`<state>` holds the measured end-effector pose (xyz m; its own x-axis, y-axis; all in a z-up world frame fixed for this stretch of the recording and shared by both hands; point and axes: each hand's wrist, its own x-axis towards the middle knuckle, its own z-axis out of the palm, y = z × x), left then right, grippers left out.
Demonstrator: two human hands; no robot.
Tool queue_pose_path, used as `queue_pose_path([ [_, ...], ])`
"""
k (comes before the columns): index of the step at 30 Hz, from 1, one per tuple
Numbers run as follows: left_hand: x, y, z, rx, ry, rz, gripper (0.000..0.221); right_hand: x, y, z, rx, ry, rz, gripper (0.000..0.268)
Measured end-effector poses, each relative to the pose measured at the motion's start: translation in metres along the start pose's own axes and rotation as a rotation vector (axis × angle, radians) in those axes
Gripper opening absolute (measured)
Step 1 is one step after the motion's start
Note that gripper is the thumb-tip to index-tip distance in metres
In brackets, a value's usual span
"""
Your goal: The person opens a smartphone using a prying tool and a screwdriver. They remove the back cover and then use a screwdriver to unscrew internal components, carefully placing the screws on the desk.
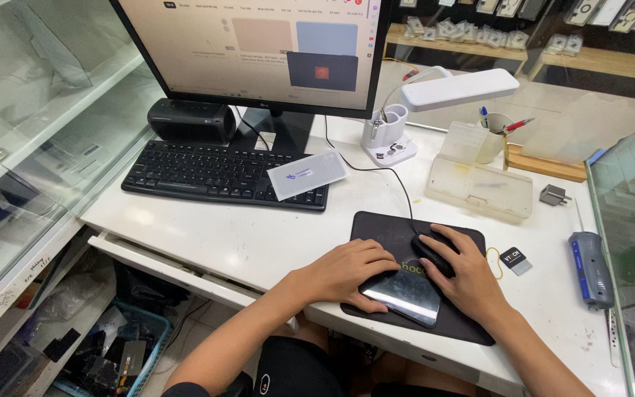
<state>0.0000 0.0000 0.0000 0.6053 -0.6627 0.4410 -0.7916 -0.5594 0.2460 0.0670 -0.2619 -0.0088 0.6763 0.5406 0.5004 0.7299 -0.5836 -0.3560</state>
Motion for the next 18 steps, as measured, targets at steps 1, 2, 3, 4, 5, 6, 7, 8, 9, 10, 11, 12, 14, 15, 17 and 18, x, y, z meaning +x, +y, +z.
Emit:
queue_pose_path([
  [1,-0.0003,0.0005,-0.0011,0.000,0.005,0.002,0.069,0.0001,-0.0007,-0.0004,0.004,0.006,-0.003,0.046],
  [2,-0.0005,0.0011,-0.0020,0.001,0.010,0.004,0.068,0.0002,-0.0014,-0.0009,0.009,0.011,-0.005,0.046],
  [3,-0.0001,0.0015,-0.0027,0.000,0.015,0.008,0.067,0.0002,-0.0018,-0.0014,0.013,0.017,-0.006,0.046],
  [4,0.0004,0.0018,-0.0030,0.002,0.017,0.012,0.068,0.0002,-0.0022,-0.0019,0.014,0.019,-0.006,0.046],
  [5,0.0007,0.0024,-0.0031,0.005,0.020,0.015,0.068,0.0000,-0.0026,-0.0022,0.016,0.020,-0.008,0.046],
  [6,0.0008,0.0027,-0.0032,0.007,0.022,0.018,0.068,0.0001,-0.0030,-0.0023,0.018,0.022,-0.009,0.046],
  [7,0.0008,0.0028,-0.0032,0.008,0.021,0.017,0.068,0.0002,-0.0031,-0.0023,0.021,0.033,-0.022,0.050],
  [8,0.0009,0.0027,-0.0032,0.008,0.020,0.016,0.068,0.0004,-0.0030,-0.0022,0.025,0.044,-0.035,0.055],
  [9,0.0010,0.0024,-0.0031,0.009,0.019,0.015,0.068,0.0005,-0.0029,-0.0023,0.027,0.056,-0.047,0.059],
  [10,0.0009,0.0024,-0.0031,0.008,0.018,0.014,0.068,0.0004,-0.0029,-0.0021,0.052,0.045,-0.010,0.064],
  [11,0.0009,0.0025,-0.0031,0.007,0.018,0.013,0.068,0.0004,-0.0029,-0.0022,0.075,0.035,0.027,0.069],
  [12,0.0009,0.0027,-0.0032,0.007,0.018,0.012,0.068,0.0004,-0.0030,-0.0023,0.099,0.025,0.065,0.074],
  [14,0.0009,0.0032,-0.0035,0.007,0.016,0.011,0.068,0.0001,-0.0037,-0.0027,0.080,0.041,0.033,0.074],
  [15,0.0010,0.0034,-0.0039,0.008,0.015,0.011,0.068,0.0004,-0.0042,-0.0033,0.069,0.049,0.017,0.074],
  [17,0.0012,0.0040,-0.0047,0.011,0.014,0.012,0.068,0.0028,-0.0050,-0.0043,0.111,0.049,0.061,0.071],
  [18,0.0012,0.0044,-0.0047,0.012,0.013,0.012,0.068,0.0047,-0.0053,-0.0048,0.130,0.049,0.083,0.069],
])
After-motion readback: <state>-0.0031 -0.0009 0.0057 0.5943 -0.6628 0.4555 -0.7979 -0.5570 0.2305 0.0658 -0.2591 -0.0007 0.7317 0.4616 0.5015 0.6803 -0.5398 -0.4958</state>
